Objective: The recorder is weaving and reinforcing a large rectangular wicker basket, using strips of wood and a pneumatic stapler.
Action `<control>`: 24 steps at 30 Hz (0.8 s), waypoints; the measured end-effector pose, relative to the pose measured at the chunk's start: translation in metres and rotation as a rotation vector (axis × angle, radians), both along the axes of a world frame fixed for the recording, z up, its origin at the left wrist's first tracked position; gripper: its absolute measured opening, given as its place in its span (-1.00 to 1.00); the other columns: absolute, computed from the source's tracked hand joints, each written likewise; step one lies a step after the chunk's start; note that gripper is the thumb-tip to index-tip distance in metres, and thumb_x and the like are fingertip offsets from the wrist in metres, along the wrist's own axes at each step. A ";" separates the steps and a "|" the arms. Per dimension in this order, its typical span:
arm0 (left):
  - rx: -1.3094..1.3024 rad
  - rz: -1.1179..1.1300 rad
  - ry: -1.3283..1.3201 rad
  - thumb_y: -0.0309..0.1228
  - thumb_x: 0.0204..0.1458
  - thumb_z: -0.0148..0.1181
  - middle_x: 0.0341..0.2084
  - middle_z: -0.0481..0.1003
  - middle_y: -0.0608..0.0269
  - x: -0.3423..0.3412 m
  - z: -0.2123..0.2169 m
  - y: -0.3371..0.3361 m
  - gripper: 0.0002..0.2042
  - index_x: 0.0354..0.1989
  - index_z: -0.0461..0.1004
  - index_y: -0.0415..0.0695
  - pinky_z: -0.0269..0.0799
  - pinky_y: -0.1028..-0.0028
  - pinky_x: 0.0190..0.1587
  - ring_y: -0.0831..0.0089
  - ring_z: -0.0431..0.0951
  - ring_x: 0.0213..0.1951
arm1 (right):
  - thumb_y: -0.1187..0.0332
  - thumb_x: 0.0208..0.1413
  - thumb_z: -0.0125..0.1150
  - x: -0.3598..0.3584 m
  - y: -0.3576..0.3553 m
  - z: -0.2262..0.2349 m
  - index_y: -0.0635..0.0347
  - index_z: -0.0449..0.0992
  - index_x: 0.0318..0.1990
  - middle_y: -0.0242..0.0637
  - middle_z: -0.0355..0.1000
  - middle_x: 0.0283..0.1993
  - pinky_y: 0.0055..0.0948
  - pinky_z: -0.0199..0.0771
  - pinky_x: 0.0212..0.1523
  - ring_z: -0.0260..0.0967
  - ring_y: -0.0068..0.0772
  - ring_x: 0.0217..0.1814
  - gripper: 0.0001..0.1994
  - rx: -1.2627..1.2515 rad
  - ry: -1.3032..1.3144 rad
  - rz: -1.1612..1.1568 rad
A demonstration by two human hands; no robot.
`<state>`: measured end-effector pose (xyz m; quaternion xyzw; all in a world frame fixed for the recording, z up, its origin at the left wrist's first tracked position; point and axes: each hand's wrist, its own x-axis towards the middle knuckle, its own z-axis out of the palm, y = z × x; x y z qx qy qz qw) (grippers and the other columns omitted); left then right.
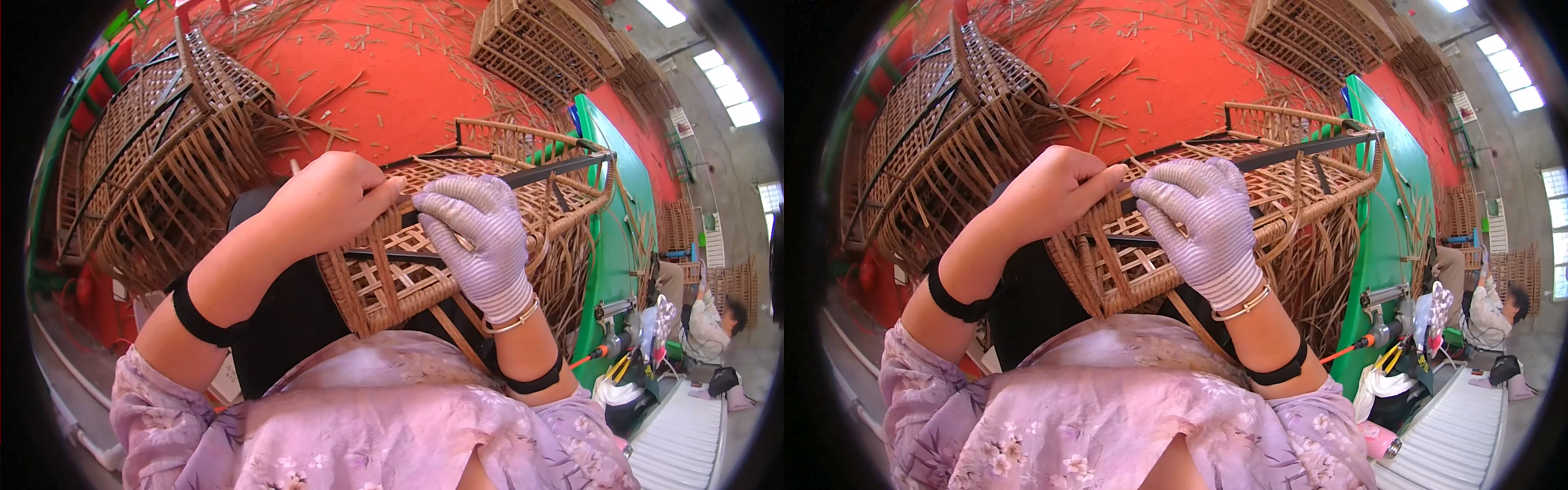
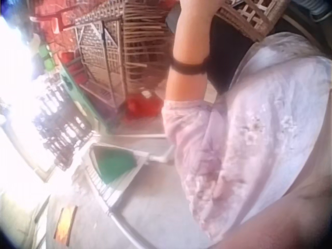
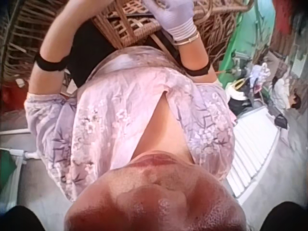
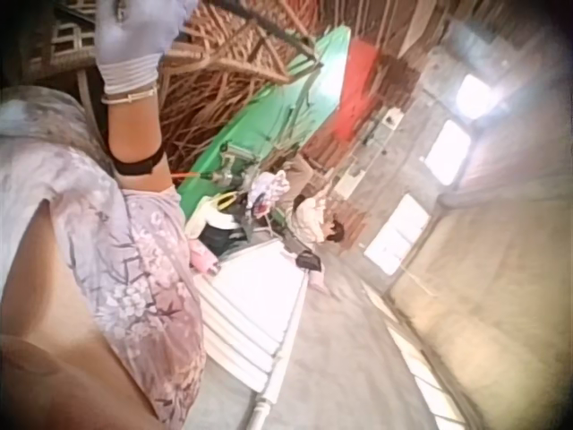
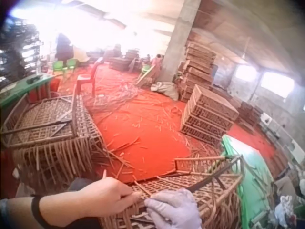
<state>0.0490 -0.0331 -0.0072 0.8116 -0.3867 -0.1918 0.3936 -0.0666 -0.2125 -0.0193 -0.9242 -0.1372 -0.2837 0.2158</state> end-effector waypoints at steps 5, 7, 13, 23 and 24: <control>-0.118 0.034 -0.131 -0.26 0.18 0.10 -0.78 0.21 -0.04 -0.002 -0.012 0.003 -0.58 -0.63 0.38 -0.35 0.21 0.29 -0.57 0.15 0.17 -0.71 | 0.35 -0.09 0.37 -0.006 0.024 0.003 0.11 0.59 -0.26 -0.36 0.46 -0.36 -0.27 0.32 -0.14 0.40 -0.27 -0.31 -0.80 -0.019 -0.094 -0.055; -0.072 0.083 -0.291 -0.25 0.15 0.14 -0.80 0.24 -0.04 -0.007 -0.008 0.002 -0.62 -0.62 0.44 -0.28 0.27 0.27 -0.56 0.08 0.28 -0.69 | 0.38 -0.10 0.39 -0.019 0.034 -0.003 0.12 0.58 -0.22 -0.34 0.43 -0.40 -0.34 0.38 -0.31 0.37 -0.28 -0.41 -0.77 0.201 -0.051 -0.144; -0.308 0.109 -0.918 -0.29 0.07 0.23 -0.71 0.32 0.21 -0.019 -0.005 -0.001 -0.73 -0.63 0.45 -0.12 0.32 0.29 -0.59 0.21 0.38 -0.66 | 0.43 -0.04 0.36 -0.008 0.038 0.004 0.25 0.57 -0.16 -0.28 0.41 -0.43 -0.52 0.36 -0.49 0.31 -0.52 -0.54 -0.74 0.475 0.232 -0.184; -0.219 0.187 -0.649 -0.35 0.11 0.18 -0.67 0.35 0.14 -0.021 -0.004 0.009 -0.78 -0.53 0.50 -0.19 0.35 0.30 -0.52 0.18 0.43 -0.60 | 0.48 -0.02 0.34 -0.017 0.052 -0.007 0.23 0.61 -0.28 -0.24 0.52 -0.36 -0.53 0.43 -0.42 0.46 -0.50 -0.44 -0.88 0.758 0.273 -0.169; -0.258 0.150 -0.542 -0.37 0.10 0.19 -0.57 0.48 0.11 -0.023 -0.005 0.013 -0.84 -0.42 0.55 -0.20 0.42 0.30 -0.44 0.15 0.51 -0.51 | 0.52 -0.02 0.33 -0.018 0.050 -0.013 0.25 0.60 -0.26 -0.23 0.53 -0.35 -0.55 0.45 -0.39 0.49 -0.49 -0.40 -0.87 0.792 0.252 -0.125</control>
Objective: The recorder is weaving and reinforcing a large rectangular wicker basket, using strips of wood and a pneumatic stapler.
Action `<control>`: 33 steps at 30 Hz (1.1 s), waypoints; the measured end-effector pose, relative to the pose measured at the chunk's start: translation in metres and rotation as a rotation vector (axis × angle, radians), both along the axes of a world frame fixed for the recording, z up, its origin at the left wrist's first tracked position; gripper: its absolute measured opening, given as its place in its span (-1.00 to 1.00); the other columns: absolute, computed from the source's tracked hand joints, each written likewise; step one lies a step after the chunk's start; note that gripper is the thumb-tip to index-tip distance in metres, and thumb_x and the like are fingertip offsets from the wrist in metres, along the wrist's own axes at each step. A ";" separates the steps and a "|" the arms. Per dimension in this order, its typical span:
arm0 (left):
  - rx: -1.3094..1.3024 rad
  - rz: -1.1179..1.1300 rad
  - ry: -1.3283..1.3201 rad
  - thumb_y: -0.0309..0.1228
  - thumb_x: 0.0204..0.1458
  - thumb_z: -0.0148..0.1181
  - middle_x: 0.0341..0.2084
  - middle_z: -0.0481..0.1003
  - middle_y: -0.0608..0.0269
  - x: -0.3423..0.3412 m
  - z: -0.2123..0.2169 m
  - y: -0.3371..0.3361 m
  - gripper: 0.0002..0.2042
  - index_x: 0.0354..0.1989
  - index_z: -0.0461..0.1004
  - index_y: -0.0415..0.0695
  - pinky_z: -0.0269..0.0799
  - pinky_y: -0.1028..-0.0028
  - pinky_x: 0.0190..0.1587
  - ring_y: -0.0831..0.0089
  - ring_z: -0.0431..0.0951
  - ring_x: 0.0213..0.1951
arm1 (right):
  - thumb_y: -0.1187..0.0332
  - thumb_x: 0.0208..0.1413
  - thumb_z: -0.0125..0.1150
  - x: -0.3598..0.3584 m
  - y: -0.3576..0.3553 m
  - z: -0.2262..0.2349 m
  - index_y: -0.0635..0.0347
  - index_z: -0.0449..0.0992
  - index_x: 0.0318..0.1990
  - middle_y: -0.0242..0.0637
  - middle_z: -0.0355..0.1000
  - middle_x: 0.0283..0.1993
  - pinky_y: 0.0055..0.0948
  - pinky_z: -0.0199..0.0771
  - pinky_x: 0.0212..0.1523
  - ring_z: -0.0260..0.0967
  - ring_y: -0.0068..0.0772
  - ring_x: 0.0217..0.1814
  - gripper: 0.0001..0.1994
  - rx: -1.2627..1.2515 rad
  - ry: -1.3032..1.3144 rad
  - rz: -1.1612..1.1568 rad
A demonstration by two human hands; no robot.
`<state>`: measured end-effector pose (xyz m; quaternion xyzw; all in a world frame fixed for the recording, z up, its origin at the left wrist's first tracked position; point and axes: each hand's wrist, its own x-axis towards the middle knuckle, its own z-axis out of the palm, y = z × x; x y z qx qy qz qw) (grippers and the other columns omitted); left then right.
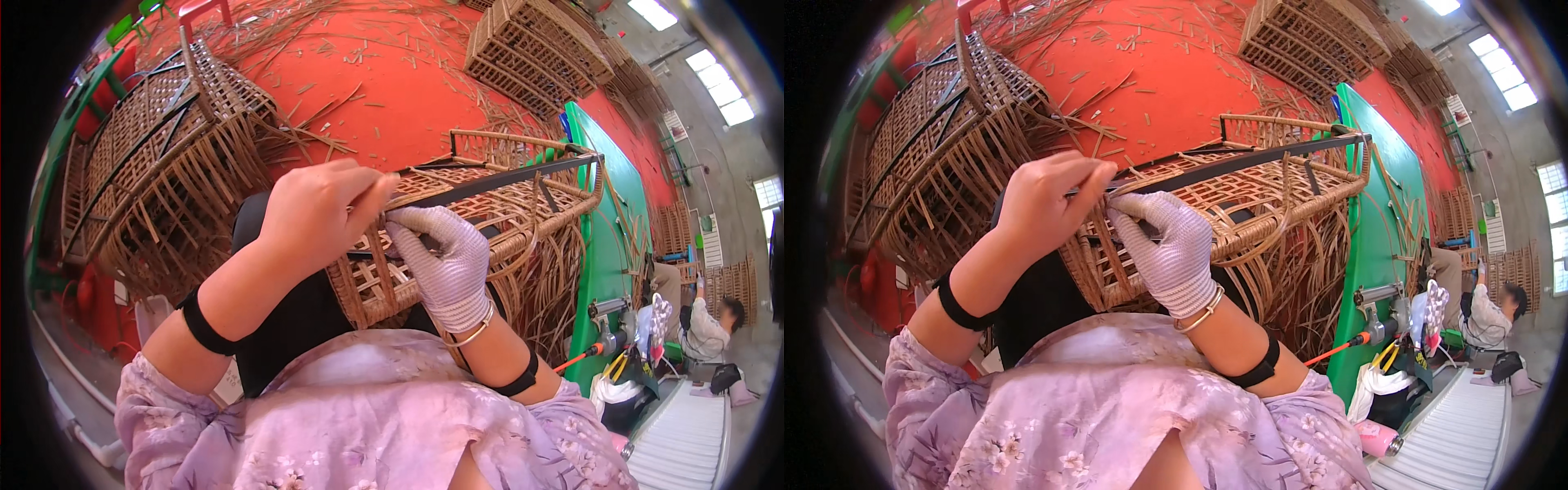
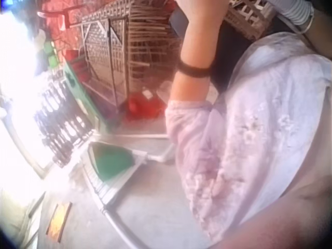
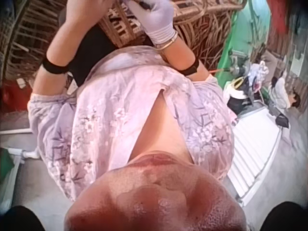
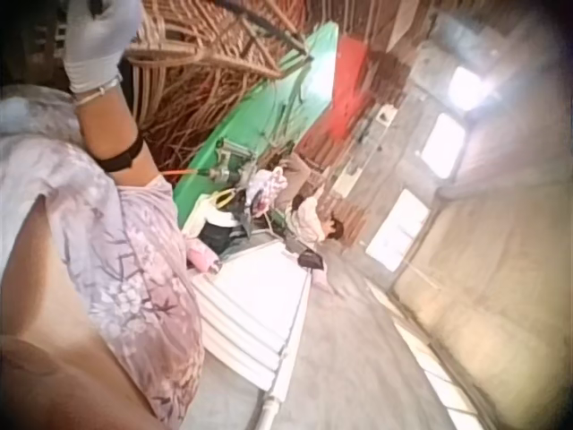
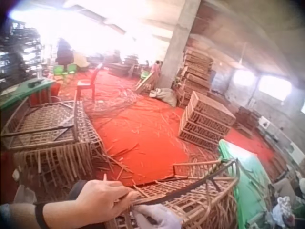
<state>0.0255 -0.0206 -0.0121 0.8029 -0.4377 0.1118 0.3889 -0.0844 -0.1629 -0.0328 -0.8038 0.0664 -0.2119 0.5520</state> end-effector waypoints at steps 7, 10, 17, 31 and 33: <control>-0.001 -0.105 0.233 -0.42 0.00 0.25 -0.37 0.57 -0.03 -0.017 -0.008 0.017 -0.78 -0.22 0.54 -0.29 0.49 0.34 -0.24 0.08 0.58 -0.32 | 0.58 0.01 0.29 -0.008 -0.004 -0.003 0.31 0.59 -0.24 -0.25 0.52 -0.33 -0.58 0.49 -0.34 0.49 -0.53 -0.37 -0.87 0.094 -0.022 0.061; 0.010 -0.158 0.366 -0.43 0.00 0.26 -0.36 0.57 -0.03 -0.011 -0.004 0.016 -0.76 -0.20 0.53 -0.31 0.48 0.34 -0.19 0.08 0.58 -0.31 | 0.60 0.06 0.25 -0.014 -0.006 0.001 0.33 0.57 -0.22 -0.26 0.51 -0.31 -0.59 0.51 -0.32 0.50 -0.55 -0.33 -0.87 0.245 -0.019 0.084; 0.020 -0.169 0.401 -0.40 0.00 0.22 -0.42 0.55 -0.06 -0.010 -0.001 0.017 -0.78 -0.25 0.54 -0.31 0.48 0.31 -0.25 0.08 0.58 -0.36 | 0.61 0.09 0.21 -0.015 -0.015 -0.003 0.38 0.49 -0.05 -0.27 0.51 -0.17 -0.54 0.56 -0.13 0.50 -0.50 -0.17 -0.75 0.380 0.056 0.158; -0.043 -0.147 0.374 -0.40 0.04 0.18 -0.38 0.56 -0.07 -0.016 -0.008 0.015 -0.77 -0.20 0.52 -0.31 0.47 0.31 -0.20 0.05 0.57 -0.32 | 0.54 -0.04 0.32 -0.004 -0.022 -0.010 0.25 0.59 -0.18 -0.22 0.48 -0.32 -0.47 0.46 -0.30 0.45 -0.36 -0.32 -0.79 -0.354 -0.218 0.239; -0.024 -0.143 0.369 -0.39 0.04 0.19 -0.37 0.56 -0.05 -0.017 -0.008 0.015 -0.77 -0.19 0.51 -0.29 0.46 0.29 -0.21 0.06 0.57 -0.31 | 0.55 -0.01 0.30 -0.005 -0.019 -0.010 0.28 0.58 -0.21 -0.24 0.47 -0.33 -0.50 0.45 -0.33 0.44 -0.41 -0.37 -0.82 -0.195 -0.178 0.205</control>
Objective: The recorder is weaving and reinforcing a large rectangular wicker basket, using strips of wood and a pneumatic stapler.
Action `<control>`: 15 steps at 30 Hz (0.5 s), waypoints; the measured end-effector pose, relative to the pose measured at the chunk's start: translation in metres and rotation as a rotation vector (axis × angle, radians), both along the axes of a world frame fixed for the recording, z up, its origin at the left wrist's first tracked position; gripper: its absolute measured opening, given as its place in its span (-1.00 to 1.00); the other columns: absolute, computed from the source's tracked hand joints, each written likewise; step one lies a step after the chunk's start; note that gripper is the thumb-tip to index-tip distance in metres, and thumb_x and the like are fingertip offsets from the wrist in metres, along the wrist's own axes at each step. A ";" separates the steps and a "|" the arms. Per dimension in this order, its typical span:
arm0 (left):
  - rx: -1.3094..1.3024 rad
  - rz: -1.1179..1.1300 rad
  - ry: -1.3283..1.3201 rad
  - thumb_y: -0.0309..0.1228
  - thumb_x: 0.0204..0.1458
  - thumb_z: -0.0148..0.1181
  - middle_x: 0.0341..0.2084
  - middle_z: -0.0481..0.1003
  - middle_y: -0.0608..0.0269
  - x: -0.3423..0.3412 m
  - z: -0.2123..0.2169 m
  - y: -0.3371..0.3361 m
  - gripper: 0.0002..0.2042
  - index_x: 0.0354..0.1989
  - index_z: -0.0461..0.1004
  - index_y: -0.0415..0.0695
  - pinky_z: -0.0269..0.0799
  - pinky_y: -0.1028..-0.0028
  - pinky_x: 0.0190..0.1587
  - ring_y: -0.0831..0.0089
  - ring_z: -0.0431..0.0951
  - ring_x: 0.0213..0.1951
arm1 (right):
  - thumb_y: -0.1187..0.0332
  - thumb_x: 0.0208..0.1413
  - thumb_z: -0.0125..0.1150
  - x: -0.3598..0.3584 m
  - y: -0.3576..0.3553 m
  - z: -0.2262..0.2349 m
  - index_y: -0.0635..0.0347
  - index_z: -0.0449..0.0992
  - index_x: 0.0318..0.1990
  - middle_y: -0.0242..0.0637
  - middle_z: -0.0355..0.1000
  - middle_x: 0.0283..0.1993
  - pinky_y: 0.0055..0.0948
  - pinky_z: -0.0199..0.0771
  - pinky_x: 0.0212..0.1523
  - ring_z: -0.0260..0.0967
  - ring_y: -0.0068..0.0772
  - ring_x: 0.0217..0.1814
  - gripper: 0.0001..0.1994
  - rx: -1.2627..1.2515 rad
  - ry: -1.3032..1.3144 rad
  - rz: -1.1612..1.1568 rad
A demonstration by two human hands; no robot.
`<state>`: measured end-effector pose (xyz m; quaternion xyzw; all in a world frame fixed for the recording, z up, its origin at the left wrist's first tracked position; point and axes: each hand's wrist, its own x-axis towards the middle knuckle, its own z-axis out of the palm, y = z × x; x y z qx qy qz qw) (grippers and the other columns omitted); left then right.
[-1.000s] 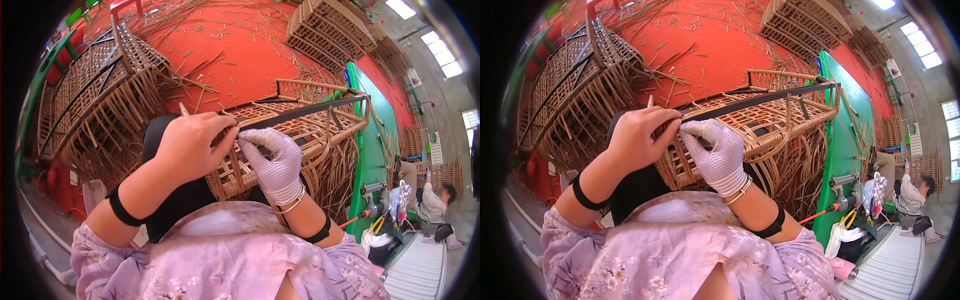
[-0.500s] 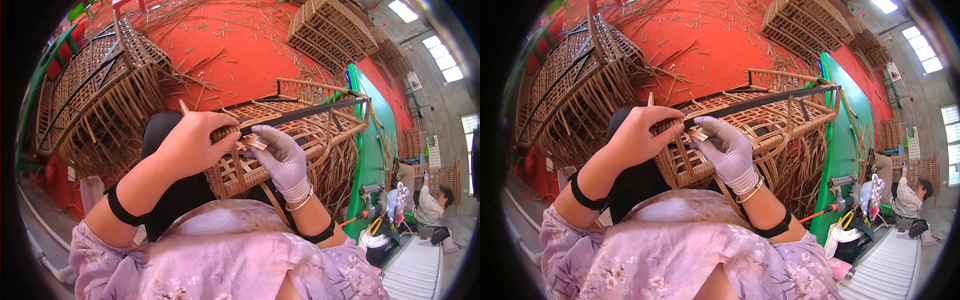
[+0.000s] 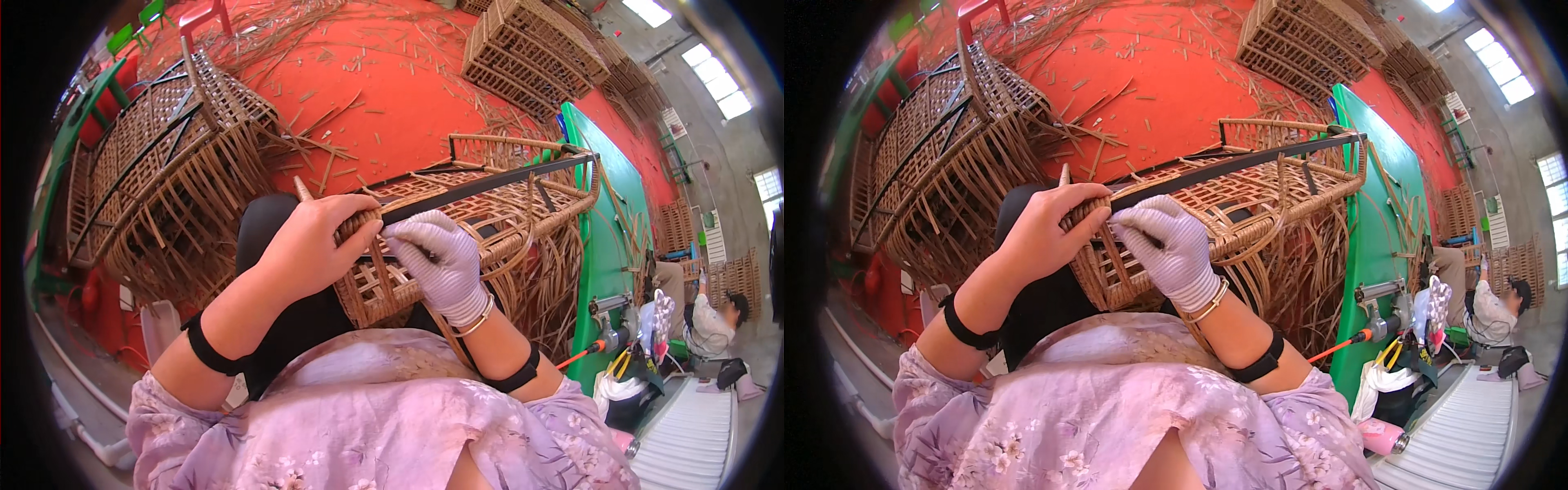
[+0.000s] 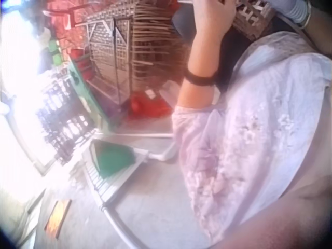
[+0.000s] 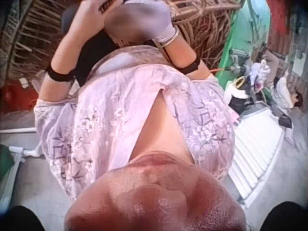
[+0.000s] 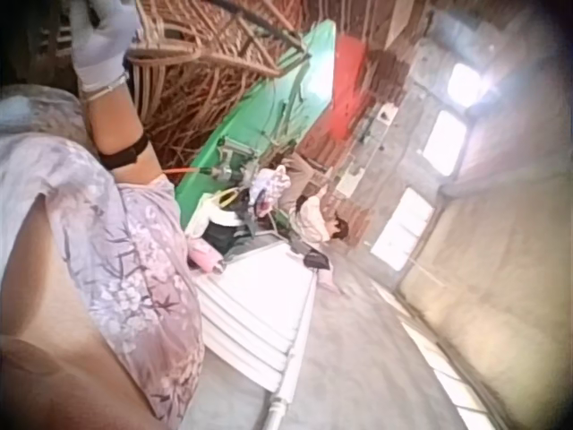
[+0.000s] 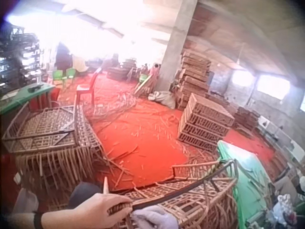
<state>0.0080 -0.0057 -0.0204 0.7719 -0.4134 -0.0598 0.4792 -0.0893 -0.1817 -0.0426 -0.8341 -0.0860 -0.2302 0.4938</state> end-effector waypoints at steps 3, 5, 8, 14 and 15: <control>0.048 0.018 -0.067 -0.39 0.05 0.20 -0.33 0.55 -0.01 -0.004 -0.002 0.002 -0.77 -0.17 0.49 -0.27 0.45 0.29 -0.18 0.07 0.56 -0.27 | 0.58 0.03 0.27 -0.006 0.006 0.001 0.32 0.57 -0.25 -0.27 0.46 -0.36 -0.57 0.43 -0.41 0.41 -0.52 -0.45 -0.89 0.315 0.137 -0.031; 0.081 0.039 -0.131 -0.41 0.06 0.20 -0.31 0.55 0.00 -0.007 0.000 0.004 -0.77 -0.15 0.48 -0.26 0.44 0.30 -0.16 0.07 0.56 -0.24 | 0.58 0.07 0.25 -0.009 0.009 0.004 0.35 0.56 -0.27 -0.32 0.43 -0.38 -0.63 0.36 -0.50 0.37 -0.62 -0.52 -0.92 0.469 0.216 -0.030; 0.111 0.107 -0.203 -0.41 0.03 0.22 -0.34 0.53 0.04 -0.014 0.007 0.002 -0.79 -0.18 0.48 -0.21 0.44 0.30 -0.20 0.07 0.55 -0.28 | 0.58 0.06 0.26 -0.012 0.008 0.003 0.34 0.56 -0.26 -0.31 0.44 -0.36 -0.63 0.37 -0.49 0.37 -0.62 -0.51 -0.91 0.417 0.156 -0.049; 0.190 0.139 -0.235 -0.37 -0.06 0.31 -0.37 0.52 0.09 -0.020 0.013 -0.005 -0.71 -0.17 0.44 -0.18 0.44 0.31 -0.24 0.08 0.54 -0.31 | 0.55 0.09 0.25 -0.010 0.005 0.010 0.32 0.58 -0.19 -0.33 0.45 -0.36 -0.65 0.36 -0.49 0.37 -0.66 -0.51 -0.87 0.360 0.162 -0.072; 0.125 0.144 -0.194 -0.38 -0.07 0.32 -0.37 0.52 0.08 -0.017 0.006 -0.008 -0.71 -0.18 0.43 -0.19 0.44 0.32 -0.25 0.10 0.54 -0.32 | 0.51 0.12 0.23 -0.009 0.003 0.012 0.32 0.58 -0.19 -0.35 0.45 -0.35 -0.66 0.35 -0.49 0.37 -0.67 -0.51 -0.87 0.449 0.242 -0.057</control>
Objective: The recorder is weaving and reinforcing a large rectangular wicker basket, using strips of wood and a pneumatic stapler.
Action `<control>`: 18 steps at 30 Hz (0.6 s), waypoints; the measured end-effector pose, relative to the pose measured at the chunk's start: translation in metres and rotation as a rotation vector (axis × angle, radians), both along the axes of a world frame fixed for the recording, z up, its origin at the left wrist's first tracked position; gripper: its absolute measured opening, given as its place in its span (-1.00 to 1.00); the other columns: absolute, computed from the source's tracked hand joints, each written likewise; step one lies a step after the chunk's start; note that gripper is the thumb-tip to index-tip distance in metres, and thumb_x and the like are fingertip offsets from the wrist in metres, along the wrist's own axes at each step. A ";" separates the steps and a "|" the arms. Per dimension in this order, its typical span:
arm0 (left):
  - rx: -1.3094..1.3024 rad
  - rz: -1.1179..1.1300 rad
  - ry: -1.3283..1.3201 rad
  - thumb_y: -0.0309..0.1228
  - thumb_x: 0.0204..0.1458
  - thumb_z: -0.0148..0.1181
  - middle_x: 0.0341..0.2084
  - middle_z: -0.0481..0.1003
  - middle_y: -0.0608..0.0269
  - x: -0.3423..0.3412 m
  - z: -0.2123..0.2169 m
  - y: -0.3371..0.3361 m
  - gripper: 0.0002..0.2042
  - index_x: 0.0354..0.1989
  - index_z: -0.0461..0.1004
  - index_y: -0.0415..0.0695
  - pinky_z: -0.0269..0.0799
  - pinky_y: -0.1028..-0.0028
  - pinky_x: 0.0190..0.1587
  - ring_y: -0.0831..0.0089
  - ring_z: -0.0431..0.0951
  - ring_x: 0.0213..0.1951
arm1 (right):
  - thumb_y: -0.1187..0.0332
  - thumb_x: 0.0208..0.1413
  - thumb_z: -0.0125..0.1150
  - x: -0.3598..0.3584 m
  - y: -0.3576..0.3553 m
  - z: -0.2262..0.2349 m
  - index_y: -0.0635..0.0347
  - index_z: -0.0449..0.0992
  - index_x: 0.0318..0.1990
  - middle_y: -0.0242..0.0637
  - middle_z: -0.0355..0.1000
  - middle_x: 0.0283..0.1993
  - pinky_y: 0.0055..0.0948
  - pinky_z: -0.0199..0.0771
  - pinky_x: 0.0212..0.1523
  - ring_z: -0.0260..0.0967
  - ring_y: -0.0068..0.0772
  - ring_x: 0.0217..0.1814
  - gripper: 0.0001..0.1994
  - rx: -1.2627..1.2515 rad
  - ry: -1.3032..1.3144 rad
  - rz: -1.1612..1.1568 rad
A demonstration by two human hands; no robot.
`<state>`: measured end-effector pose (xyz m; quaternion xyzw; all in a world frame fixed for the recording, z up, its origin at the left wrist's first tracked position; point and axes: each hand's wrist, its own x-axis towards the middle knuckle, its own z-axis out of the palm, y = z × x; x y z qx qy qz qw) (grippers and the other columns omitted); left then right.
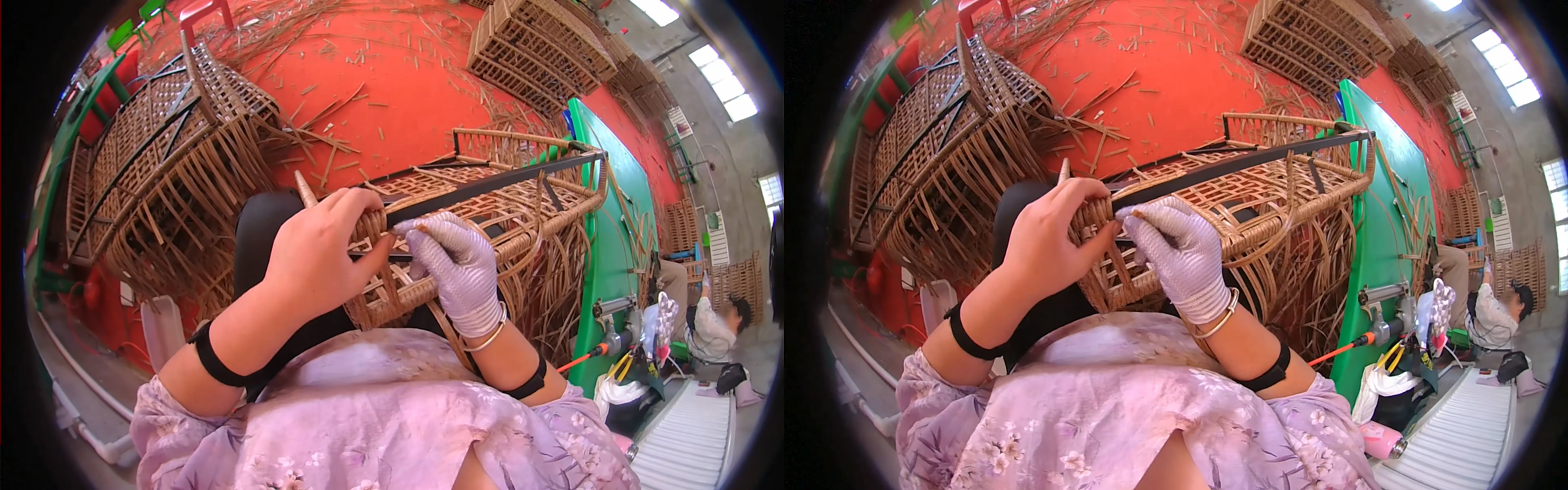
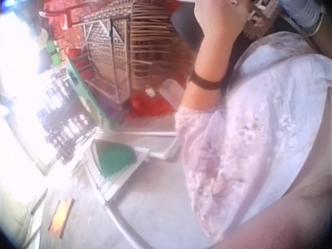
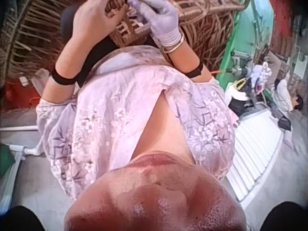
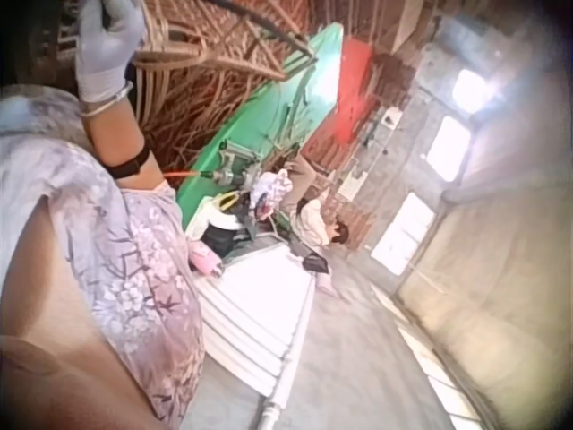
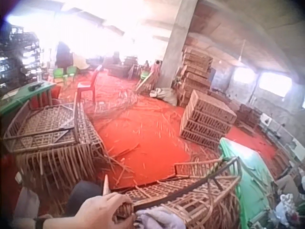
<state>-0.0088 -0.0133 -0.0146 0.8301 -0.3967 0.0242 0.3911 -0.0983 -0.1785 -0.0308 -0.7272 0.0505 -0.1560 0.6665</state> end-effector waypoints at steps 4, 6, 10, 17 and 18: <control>-0.100 -0.017 0.087 -0.41 -0.09 0.33 -0.39 0.52 0.07 0.008 -0.013 0.001 -0.72 -0.23 0.40 -0.19 0.45 0.31 -0.28 0.10 0.55 -0.34 | 0.35 0.20 0.19 0.001 0.001 0.006 0.28 0.59 -0.17 -0.37 0.48 -0.37 -0.67 0.39 -0.48 0.39 -0.66 -0.52 -0.81 0.381 0.249 -0.017; -0.133 -0.016 0.080 -0.40 -0.09 0.33 -0.43 0.51 0.06 0.008 -0.019 0.001 -0.73 -0.25 0.39 -0.17 0.46 0.27 -0.33 0.06 0.55 -0.37 | 0.29 0.19 0.21 0.002 0.003 0.007 0.27 0.58 -0.18 -0.35 0.51 -0.42 -0.61 0.46 -0.46 0.45 -0.60 -0.50 -0.78 0.576 0.346 -0.054; -0.148 -0.001 0.056 -0.39 -0.10 0.33 -0.44 0.51 0.06 0.008 -0.021 0.001 -0.73 -0.27 0.39 -0.17 0.46 0.27 -0.36 0.07 0.55 -0.38 | 0.27 0.20 0.19 0.008 0.009 0.010 0.22 0.54 -0.24 -0.34 0.50 -0.45 -0.57 0.48 -0.48 0.45 -0.57 -0.52 -0.81 0.798 0.368 -0.095; -0.129 -0.009 0.004 -0.45 -0.15 0.37 -0.44 0.54 0.10 0.010 -0.024 0.002 -0.73 -0.27 0.44 -0.18 0.48 0.34 -0.37 0.13 0.58 -0.40 | 0.24 0.21 0.18 0.015 0.023 0.022 0.18 0.49 -0.28 -0.40 0.42 -0.51 -0.53 0.44 -0.49 0.36 -0.60 -0.55 -0.81 0.943 0.522 -0.191; -0.098 -0.018 0.006 -0.44 -0.16 0.37 -0.45 0.54 0.11 0.010 -0.023 0.002 -0.73 -0.28 0.44 -0.17 0.48 0.32 -0.38 0.13 0.57 -0.41 | 0.23 0.22 0.16 0.016 0.023 0.024 0.17 0.49 -0.29 -0.41 0.40 -0.52 -0.52 0.39 -0.49 0.32 -0.61 -0.56 -0.81 0.964 0.533 -0.188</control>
